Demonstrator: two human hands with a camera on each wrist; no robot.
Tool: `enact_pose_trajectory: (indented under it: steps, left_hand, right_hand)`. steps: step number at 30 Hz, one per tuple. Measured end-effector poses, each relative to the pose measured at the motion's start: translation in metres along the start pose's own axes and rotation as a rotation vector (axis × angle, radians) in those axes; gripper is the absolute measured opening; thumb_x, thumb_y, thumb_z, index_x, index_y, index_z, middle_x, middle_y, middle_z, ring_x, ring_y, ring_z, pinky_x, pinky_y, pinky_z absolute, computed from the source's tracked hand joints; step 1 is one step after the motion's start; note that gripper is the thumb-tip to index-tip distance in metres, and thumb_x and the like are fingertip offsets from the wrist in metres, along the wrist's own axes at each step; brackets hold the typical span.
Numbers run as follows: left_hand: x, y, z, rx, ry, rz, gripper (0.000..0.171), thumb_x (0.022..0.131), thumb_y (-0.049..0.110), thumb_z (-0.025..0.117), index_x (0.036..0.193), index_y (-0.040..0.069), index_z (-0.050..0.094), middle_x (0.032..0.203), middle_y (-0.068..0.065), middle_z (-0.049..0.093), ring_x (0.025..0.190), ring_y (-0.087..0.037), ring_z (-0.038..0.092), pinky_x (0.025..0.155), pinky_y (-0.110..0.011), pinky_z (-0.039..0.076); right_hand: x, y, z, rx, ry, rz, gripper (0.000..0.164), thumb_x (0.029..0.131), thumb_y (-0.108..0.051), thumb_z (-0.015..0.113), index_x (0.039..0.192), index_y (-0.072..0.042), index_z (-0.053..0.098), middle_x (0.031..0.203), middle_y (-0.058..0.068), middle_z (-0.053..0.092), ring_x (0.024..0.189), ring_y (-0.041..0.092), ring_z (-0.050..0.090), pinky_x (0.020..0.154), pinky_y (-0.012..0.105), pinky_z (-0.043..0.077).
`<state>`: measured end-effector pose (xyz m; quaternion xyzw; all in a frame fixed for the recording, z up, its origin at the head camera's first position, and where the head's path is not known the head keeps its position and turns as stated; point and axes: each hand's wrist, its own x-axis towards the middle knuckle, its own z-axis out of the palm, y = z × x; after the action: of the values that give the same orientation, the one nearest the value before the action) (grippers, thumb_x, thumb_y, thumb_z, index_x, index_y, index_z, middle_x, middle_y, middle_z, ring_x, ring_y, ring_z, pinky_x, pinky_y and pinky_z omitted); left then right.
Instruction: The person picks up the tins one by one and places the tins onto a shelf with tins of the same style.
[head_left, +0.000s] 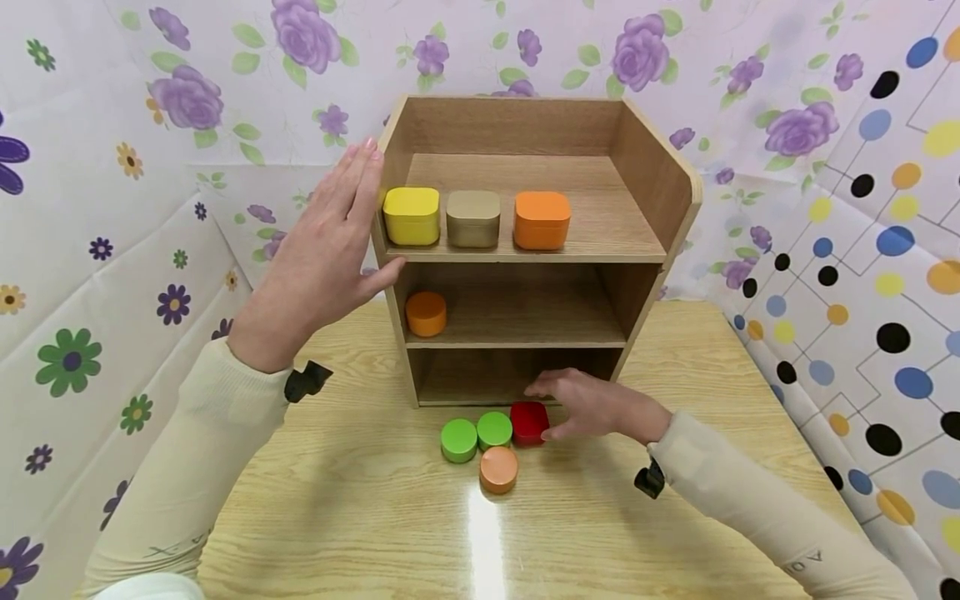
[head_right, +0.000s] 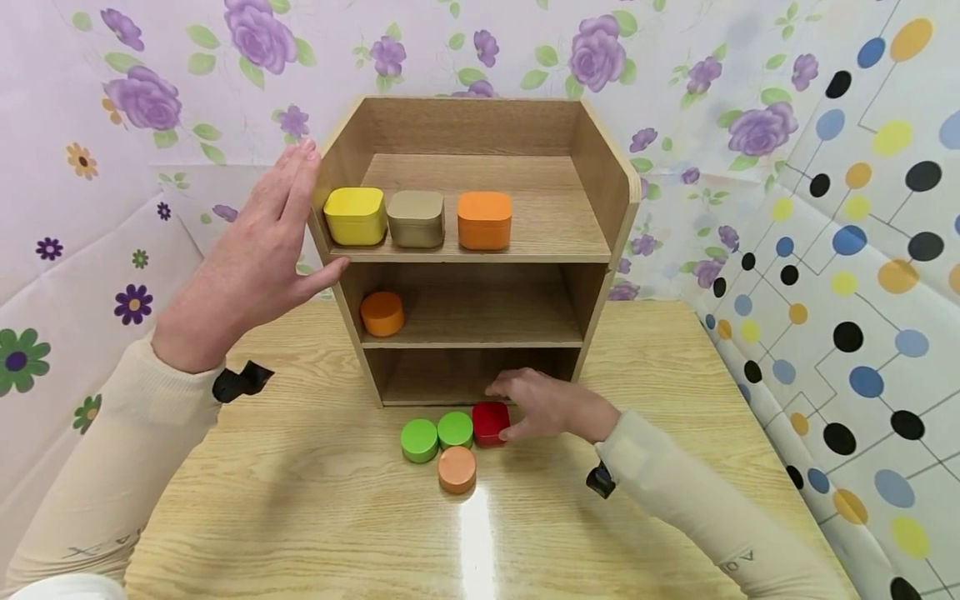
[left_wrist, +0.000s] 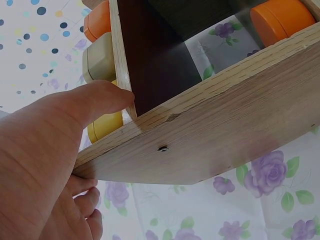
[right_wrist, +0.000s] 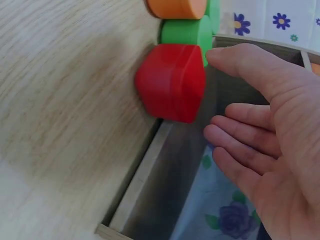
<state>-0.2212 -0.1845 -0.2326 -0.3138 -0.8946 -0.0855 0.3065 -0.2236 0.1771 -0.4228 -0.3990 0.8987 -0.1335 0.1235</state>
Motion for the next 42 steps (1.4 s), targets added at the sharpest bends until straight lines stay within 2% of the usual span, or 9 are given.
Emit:
enact_pose_trajectory:
  steps: [8,15,22,29,42]
  left_hand:
    - [-0.002,-0.001,0.001,-0.01,-0.001,-0.004,0.11,0.089,0.019,0.084,0.167,-0.004,0.01,0.177,-0.021,0.012,0.166,-0.036,0.012,0.138,-0.045,0.009]
    - [-0.002,-0.001,0.001,-0.009,0.003,-0.002,0.109,0.09,0.019,0.083,0.167,-0.004,0.01,0.177,-0.021,0.011,0.166,-0.036,0.012,0.138,-0.044,0.009]
    - [0.0,-0.001,0.001,-0.006,0.001,0.001,0.109,0.09,0.02,0.083,0.167,-0.004,0.011,0.177,-0.021,0.012,0.166,-0.037,0.012,0.138,-0.045,0.01]
    - [0.0,0.0,0.001,-0.003,0.001,0.01,0.109,0.09,0.02,0.083,0.168,-0.004,0.01,0.177,-0.021,0.012,0.166,-0.036,0.012,0.138,-0.044,0.009]
    - [-0.001,-0.001,0.001,0.004,0.012,0.018,0.108,0.089,0.02,0.083,0.167,-0.006,0.012,0.176,-0.024,0.014,0.166,-0.038,0.014,0.138,-0.045,0.01]
  right_hand:
    - [0.007,0.01,0.018,0.019,0.016,-0.002,0.061,0.088,-0.027,0.084,0.14,-0.002,0.064,0.136,0.009,0.068,0.123,0.023,0.066,0.103,0.041,0.06]
    - [0.014,0.014,0.031,0.016,0.061,-0.044,0.055,0.084,-0.023,0.086,0.132,-0.004,0.068,0.124,0.005,0.07,0.109,0.015,0.066,0.09,0.026,0.06]
    - [0.016,0.016,0.034,0.057,0.08,-0.042,0.049,0.08,-0.022,0.085,0.124,-0.007,0.069,0.115,0.0,0.068,0.098,0.01,0.062,0.078,0.016,0.056]
    - [0.01,0.011,0.024,0.088,0.072,-0.069,0.044,0.076,-0.021,0.084,0.115,-0.007,0.068,0.107,0.002,0.068,0.09,0.009,0.063,0.071,0.015,0.055]
    - [-0.012,-0.018,-0.014,0.049,-0.038,-0.1,0.043,0.08,-0.023,0.084,0.119,-0.013,0.068,0.112,-0.005,0.068,0.095,0.008,0.062,0.078,0.017,0.058]
